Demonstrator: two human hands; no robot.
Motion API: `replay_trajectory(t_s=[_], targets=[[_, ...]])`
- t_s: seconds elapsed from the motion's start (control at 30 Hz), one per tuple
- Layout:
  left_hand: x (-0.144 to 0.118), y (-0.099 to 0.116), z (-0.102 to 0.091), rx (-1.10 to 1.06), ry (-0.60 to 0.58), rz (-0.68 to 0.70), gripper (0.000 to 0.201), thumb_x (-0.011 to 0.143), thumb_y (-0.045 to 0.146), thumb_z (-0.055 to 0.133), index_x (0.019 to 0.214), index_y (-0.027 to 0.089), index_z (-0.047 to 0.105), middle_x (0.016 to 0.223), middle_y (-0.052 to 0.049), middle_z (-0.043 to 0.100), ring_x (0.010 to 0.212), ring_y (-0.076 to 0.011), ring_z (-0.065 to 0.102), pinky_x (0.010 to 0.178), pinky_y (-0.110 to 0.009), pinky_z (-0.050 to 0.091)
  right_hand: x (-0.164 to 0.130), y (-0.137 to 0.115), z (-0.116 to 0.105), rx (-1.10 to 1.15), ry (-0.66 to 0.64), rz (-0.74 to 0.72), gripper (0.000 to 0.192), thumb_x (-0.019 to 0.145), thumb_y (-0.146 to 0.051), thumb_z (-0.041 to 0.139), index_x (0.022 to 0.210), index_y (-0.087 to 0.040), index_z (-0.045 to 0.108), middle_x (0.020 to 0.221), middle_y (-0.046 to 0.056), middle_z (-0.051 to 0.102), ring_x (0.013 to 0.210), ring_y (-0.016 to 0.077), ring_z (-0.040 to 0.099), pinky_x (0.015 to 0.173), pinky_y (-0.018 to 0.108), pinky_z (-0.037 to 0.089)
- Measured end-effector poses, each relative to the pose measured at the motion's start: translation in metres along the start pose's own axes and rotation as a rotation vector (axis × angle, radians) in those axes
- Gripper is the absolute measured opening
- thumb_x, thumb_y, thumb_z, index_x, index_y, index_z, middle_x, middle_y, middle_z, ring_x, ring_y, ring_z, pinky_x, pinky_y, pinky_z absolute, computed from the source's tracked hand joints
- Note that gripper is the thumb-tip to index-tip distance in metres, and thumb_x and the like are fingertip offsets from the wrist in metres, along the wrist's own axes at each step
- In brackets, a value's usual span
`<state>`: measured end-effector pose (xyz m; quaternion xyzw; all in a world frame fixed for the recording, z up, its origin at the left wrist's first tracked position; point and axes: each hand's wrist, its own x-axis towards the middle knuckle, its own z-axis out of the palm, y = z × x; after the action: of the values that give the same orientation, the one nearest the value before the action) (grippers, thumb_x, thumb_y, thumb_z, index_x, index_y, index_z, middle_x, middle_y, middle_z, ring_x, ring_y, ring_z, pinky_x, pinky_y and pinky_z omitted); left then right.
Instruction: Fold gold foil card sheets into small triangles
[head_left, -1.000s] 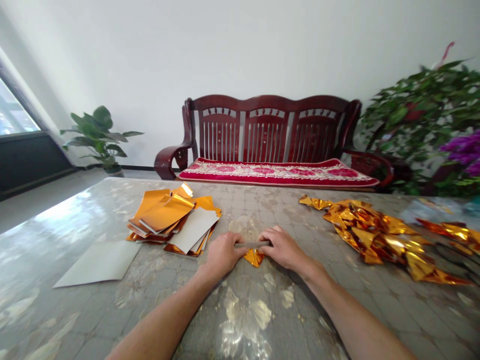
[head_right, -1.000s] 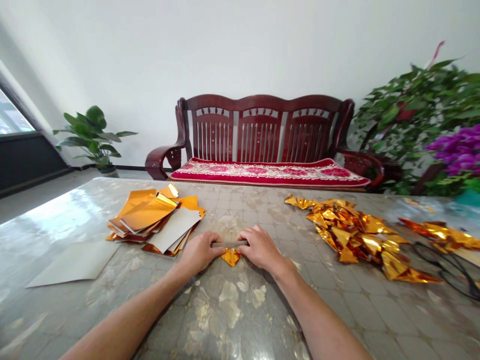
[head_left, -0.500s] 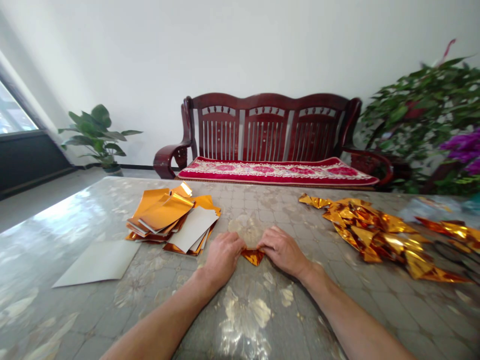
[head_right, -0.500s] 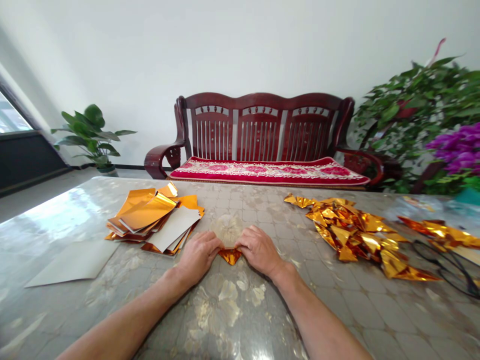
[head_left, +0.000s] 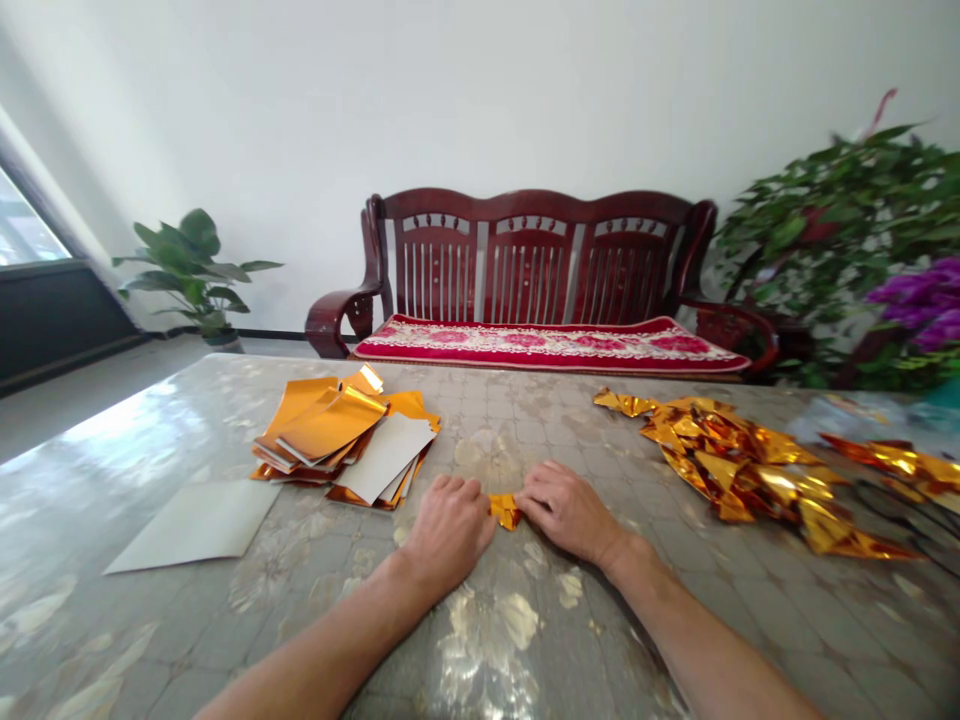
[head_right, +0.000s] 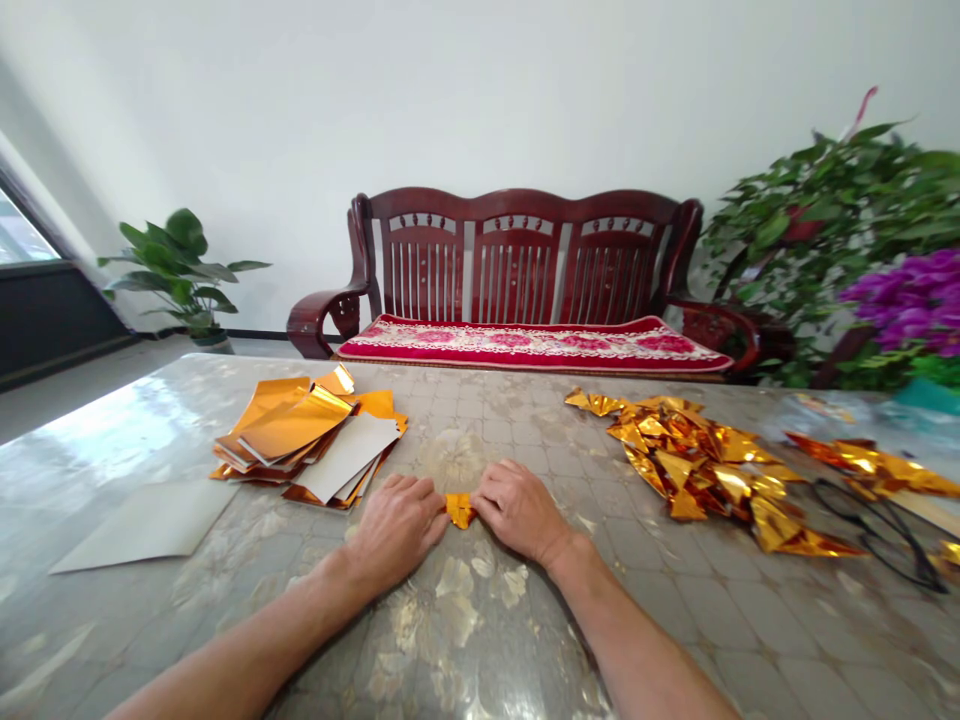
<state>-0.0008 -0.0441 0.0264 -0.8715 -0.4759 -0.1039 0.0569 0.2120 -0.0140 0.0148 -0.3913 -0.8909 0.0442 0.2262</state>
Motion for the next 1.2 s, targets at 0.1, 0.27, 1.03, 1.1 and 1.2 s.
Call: replay_trajectory(t_s=[0.1,0.27,1.03,1.1,1.2], targets=[[0.006,-0.002,0.0,-0.055,-0.004,-0.088,0.025,0.095,0.032,0.053,0.079,0.019,0.067,0.083,-0.005,0.066,0.083,-0.0216,0.061,0.074,-0.035,0.039,0.005,0.0,0.004,0.038,0.0,0.095,0.018,0.091,-0.021,0.061,0.074,-0.02,0.065,0.078,0.001,0.06,0.082,0.0172,0.054,0.074,0.028,0.041],[0.013,-0.011,0.007,-0.214,-0.023,-0.23,0.013,0.087,0.034,0.065,0.09,0.021,0.066,0.093,-0.003,0.066,0.09,-0.0209,0.062,0.075,-0.029,0.04,0.008,0.004,0.006,0.072,-0.032,0.186,0.005,0.084,-0.019,0.068,0.086,-0.022,0.064,0.085,0.0,0.062,0.087,0.0173,0.054,0.077,0.028,0.04],[0.013,-0.01,0.017,-0.663,-0.011,-0.257,0.022,0.079,0.025,0.064,0.101,0.022,0.067,0.088,0.0,0.067,0.077,-0.0158,0.06,0.066,-0.024,0.037,0.007,0.0,0.001,0.481,0.025,0.309,0.023,0.075,-0.008,0.057,0.093,-0.022,0.061,0.075,-0.005,0.06,0.071,0.0128,0.057,0.067,0.024,0.041],[0.014,-0.008,0.016,-0.707,-0.007,-0.208,0.017,0.083,0.028,0.062,0.096,0.024,0.071,0.089,0.0,0.068,0.081,-0.0158,0.061,0.07,-0.024,0.039,0.009,-0.002,0.0,0.496,0.081,0.295,0.018,0.075,-0.01,0.059,0.089,-0.022,0.062,0.076,-0.004,0.062,0.073,0.0133,0.058,0.07,0.024,0.043],[0.016,-0.005,0.014,-0.718,0.037,-0.225,0.02,0.086,0.032,0.059,0.077,0.023,0.073,0.077,0.0,0.067,0.075,-0.0148,0.06,0.068,-0.024,0.039,0.011,-0.004,0.0,0.492,0.209,0.266,0.015,0.076,-0.014,0.062,0.089,-0.022,0.063,0.081,-0.002,0.065,0.077,0.0145,0.06,0.075,0.026,0.046]])
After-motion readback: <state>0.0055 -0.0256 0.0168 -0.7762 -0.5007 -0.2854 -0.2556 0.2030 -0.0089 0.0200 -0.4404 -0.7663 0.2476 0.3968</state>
